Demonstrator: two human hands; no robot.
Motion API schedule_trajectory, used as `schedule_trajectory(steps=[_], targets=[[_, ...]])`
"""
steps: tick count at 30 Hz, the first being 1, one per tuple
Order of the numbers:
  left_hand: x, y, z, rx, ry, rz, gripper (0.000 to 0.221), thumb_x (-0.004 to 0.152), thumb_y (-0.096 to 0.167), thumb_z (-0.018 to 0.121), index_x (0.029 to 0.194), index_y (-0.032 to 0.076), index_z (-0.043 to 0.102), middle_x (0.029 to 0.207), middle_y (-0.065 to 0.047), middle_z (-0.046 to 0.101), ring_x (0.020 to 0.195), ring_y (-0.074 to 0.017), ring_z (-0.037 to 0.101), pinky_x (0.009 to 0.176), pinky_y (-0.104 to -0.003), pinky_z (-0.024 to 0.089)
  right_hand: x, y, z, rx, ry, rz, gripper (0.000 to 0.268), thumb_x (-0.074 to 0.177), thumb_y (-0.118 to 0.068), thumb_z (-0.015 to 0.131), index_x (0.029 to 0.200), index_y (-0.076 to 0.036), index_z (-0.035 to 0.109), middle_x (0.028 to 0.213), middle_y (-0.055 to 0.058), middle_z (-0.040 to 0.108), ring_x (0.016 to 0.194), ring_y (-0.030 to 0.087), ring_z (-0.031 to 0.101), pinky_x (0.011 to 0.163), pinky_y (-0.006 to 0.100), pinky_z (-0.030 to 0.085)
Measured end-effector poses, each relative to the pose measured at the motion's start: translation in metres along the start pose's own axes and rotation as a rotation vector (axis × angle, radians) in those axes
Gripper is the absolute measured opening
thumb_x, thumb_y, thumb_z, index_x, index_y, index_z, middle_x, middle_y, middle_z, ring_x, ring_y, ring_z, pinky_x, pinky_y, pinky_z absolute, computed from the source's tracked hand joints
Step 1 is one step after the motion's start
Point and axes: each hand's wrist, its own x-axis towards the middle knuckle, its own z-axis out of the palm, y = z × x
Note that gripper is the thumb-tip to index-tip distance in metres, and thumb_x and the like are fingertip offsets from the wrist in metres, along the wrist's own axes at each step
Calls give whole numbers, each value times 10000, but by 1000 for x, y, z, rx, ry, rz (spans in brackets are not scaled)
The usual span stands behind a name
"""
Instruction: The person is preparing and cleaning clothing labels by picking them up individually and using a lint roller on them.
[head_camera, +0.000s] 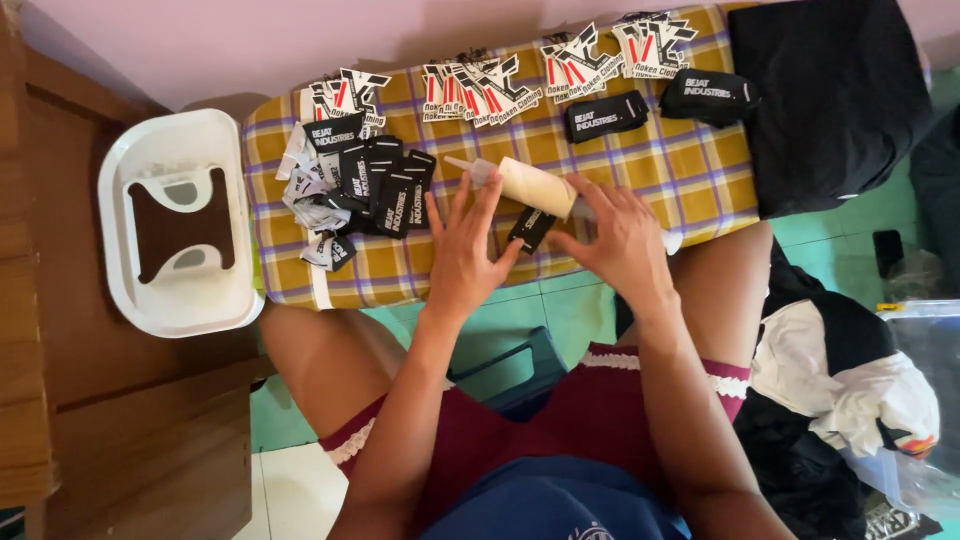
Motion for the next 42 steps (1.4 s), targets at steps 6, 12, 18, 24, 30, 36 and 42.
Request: schedule_trajectory(steps=[6, 12, 18, 24, 30, 36, 42], targets=[[1, 3, 0, -4, 35, -57, 1086, 820, 287, 878, 1662, 182, 200, 1728, -134, 191, 1580, -386, 183, 1229, -719, 41, -7, 21, 22, 77, 129, 138, 542, 845, -512, 824, 1307, -251, 719, 998, 26, 744, 968, 243, 721, 835, 380, 564], [1, 3, 3, -14, 49, -53, 1075, 820, 311, 874, 1658, 143, 222, 1715, -193, 188, 1575, -412, 190, 1216, -720, 41, -16, 12, -16, 254, 7, 170, 524, 791, -370, 890, 1254, -165, 756, 903, 115, 773, 867, 340, 740, 780, 443, 590], [4, 6, -1, -15, 38, -83, 1140, 761, 264, 914, 1655, 163, 213, 1708, -234, 139, 1574, -429, 162, 1204, -735, 56, -17, -1, -20, 247, -146, 183, 655, 728, -342, 893, 1334, -178, 705, 972, 100, 770, 879, 338, 744, 787, 461, 599], [0, 3, 7, 37, 42, -52, 1112, 778, 294, 873, 1664, 183, 210, 1713, -219, 130, 1575, -419, 155, 1194, -735, 62, -25, 31, 8, 134, -89, 335, 480, 726, -550, 888, 1037, -222, 727, 826, 4, 755, 815, 238, 744, 762, 388, 589], [0, 5, 6, 97, 19, -21, 1012, 811, 301, 819, 1638, 229, 241, 1701, -212, 168, 1562, -404, 208, 1198, -730, 70, -11, 22, -14, 218, -120, 242, 373, 752, -407, 885, 1021, -173, 777, 883, 52, 771, 863, 304, 746, 788, 419, 603], [0, 8, 5, 57, 50, -12, 986, 785, 248, 826, 1618, 161, 305, 1678, -239, 232, 1547, -425, 251, 1195, -728, 94, -16, 30, -5, 170, -88, 192, 306, 812, -383, 856, 1046, -197, 794, 942, 16, 763, 893, 292, 738, 766, 384, 605], [1, 5, 8, 66, 77, -12, 1102, 707, 232, 872, 1630, 130, 279, 1685, -245, 221, 1556, -435, 229, 1188, -730, 98, -21, 24, -1, 174, -120, 233, 264, 781, -392, 857, 1014, -272, 824, 991, -42, 774, 892, 252, 748, 763, 362, 621]])
